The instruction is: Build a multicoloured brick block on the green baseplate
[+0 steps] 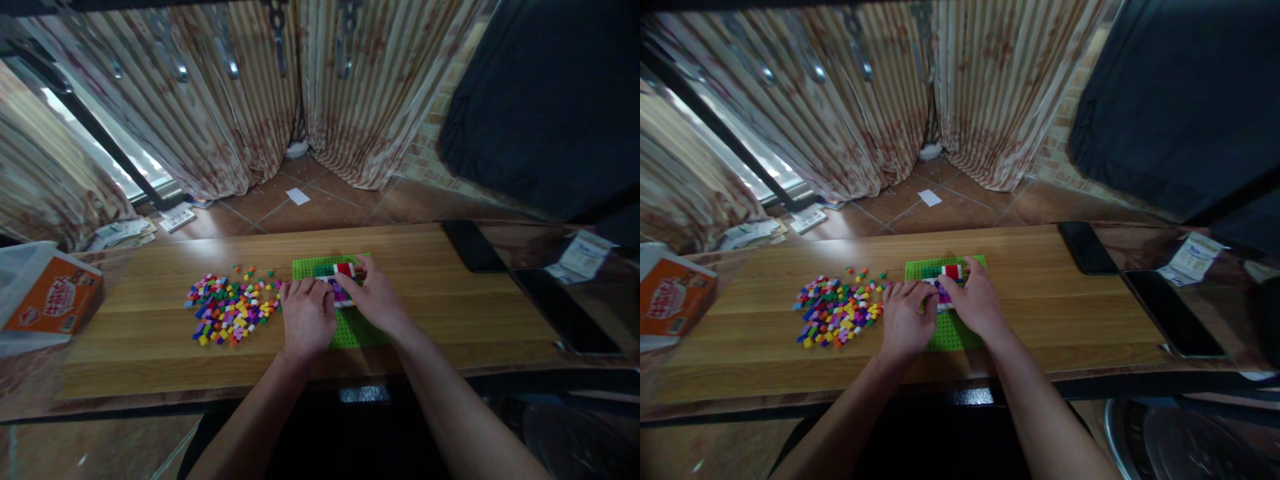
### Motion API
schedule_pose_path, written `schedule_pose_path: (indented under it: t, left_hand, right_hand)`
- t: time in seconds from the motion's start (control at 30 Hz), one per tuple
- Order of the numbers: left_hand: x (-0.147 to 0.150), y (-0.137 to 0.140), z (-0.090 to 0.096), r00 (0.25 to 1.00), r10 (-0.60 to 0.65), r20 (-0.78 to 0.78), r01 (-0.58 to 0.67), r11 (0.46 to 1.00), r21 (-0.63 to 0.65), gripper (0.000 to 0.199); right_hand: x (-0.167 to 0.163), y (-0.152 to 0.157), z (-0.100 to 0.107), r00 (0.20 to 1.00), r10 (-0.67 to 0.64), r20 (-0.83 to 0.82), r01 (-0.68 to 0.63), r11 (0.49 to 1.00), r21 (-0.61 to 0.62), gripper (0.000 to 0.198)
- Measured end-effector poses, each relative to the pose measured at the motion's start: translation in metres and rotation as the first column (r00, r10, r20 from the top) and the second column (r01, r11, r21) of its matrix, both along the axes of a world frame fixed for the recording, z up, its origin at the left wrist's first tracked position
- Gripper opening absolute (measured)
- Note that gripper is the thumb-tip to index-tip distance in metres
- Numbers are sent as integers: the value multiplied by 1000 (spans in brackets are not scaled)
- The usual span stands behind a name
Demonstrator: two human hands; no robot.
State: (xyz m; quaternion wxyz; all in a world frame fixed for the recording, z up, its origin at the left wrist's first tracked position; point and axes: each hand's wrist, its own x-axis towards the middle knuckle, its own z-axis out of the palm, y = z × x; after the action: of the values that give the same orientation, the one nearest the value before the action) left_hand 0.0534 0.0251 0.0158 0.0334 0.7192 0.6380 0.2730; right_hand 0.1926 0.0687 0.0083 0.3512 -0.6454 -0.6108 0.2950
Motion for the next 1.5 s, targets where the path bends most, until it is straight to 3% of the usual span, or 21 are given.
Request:
schedule_pose_path:
  t: [0.67, 0.77, 0.87, 0.97, 1.1, 1.3, 1.5]
  left_hand:
    - [-18, -7, 3, 999, -14, 52, 14, 1000, -7, 19]
    - [-39, -6, 7, 998, 22, 60, -21, 1000, -11, 17]
    - [-79, -3, 12, 992, 50, 115, -41, 996, -78, 17]
    - [-129, -7, 17, 984, 77, 161, -42, 977, -211, 16]
    - [-174, -18, 22, 992, 95, 80, -56, 915, -400, 12]
    - [-177, -26, 19, 989, 54, -138, -108, 901, -421, 15]
    - [-170, -26, 14, 977, 34, -211, -118, 909, -399, 22]
  right_hand:
    - [-4, 5, -13, 990, 68, 123, -65, 998, -23, 67]
    - [-3, 6, -13, 990, 61, 128, -59, 998, -21, 68]
    - [0, 7, -12, 991, 62, 116, -56, 997, -54, 69]
    - [4, 7, -13, 995, 55, 86, -50, 997, -64, 70]
    - [8, 8, -15, 998, 66, -4, -66, 991, -117, 75]
    - [10, 9, -12, 999, 41, 30, -37, 990, -137, 71]
    - [11, 11, -13, 998, 54, 38, -48, 990, -132, 68]
